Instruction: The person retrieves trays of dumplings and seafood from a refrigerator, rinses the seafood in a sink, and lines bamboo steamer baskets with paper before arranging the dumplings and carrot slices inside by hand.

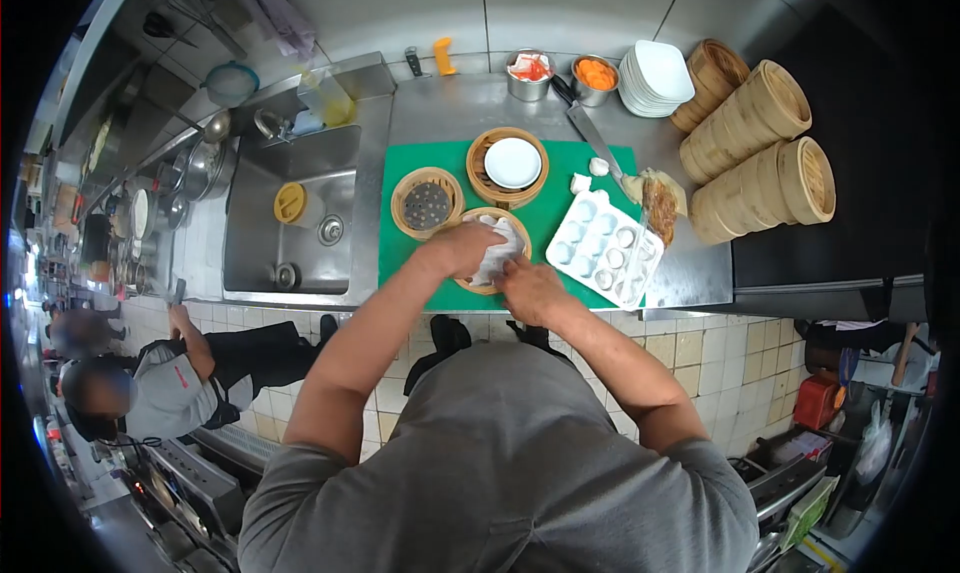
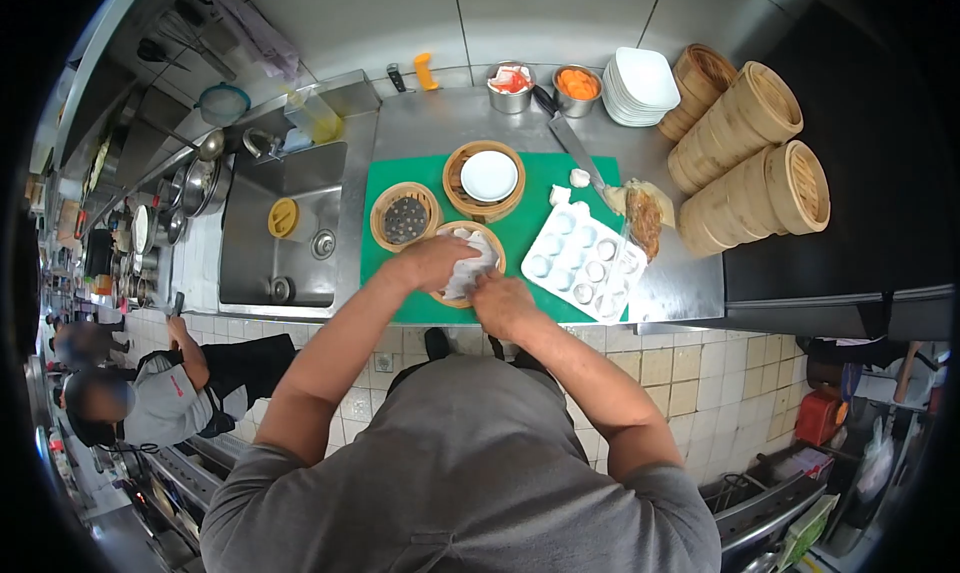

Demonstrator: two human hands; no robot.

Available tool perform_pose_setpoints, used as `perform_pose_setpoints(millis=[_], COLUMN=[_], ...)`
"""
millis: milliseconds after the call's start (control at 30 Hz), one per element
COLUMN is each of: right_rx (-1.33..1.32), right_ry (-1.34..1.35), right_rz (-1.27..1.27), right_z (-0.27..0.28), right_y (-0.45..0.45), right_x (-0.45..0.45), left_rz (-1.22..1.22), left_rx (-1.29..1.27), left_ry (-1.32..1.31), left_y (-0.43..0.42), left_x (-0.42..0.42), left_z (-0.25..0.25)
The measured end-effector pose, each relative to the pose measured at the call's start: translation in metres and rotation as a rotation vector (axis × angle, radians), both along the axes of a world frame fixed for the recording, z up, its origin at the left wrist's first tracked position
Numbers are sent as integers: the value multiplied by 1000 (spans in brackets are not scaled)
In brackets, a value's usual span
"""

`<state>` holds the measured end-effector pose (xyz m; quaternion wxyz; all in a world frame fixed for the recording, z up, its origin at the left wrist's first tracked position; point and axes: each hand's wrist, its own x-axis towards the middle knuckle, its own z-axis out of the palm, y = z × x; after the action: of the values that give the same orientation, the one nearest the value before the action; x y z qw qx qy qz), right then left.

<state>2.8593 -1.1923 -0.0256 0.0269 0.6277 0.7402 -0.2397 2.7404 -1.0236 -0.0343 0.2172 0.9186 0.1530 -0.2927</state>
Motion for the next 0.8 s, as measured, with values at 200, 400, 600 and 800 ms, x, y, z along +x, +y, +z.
perform_pose_setpoints(millis=[200, 400, 600, 800], right_rx=[13, 282, 5, 77], right_ry=[-23, 80, -36, 66], right_rz=[26, 30, 51, 40], right_z=[-8, -18, -18, -14], right_y=[3, 8, 8, 1], right_x=[0, 5, 9, 12], left_rz=[-85, 15, 28, 168], left_rx=[142, 164, 77, 187], left_ry=[-74, -95, -70, -299], left_y=[-10, -19, -11, -34], left_x=[-13, -12, -2, -9], left_z=[11, 3, 0, -3])
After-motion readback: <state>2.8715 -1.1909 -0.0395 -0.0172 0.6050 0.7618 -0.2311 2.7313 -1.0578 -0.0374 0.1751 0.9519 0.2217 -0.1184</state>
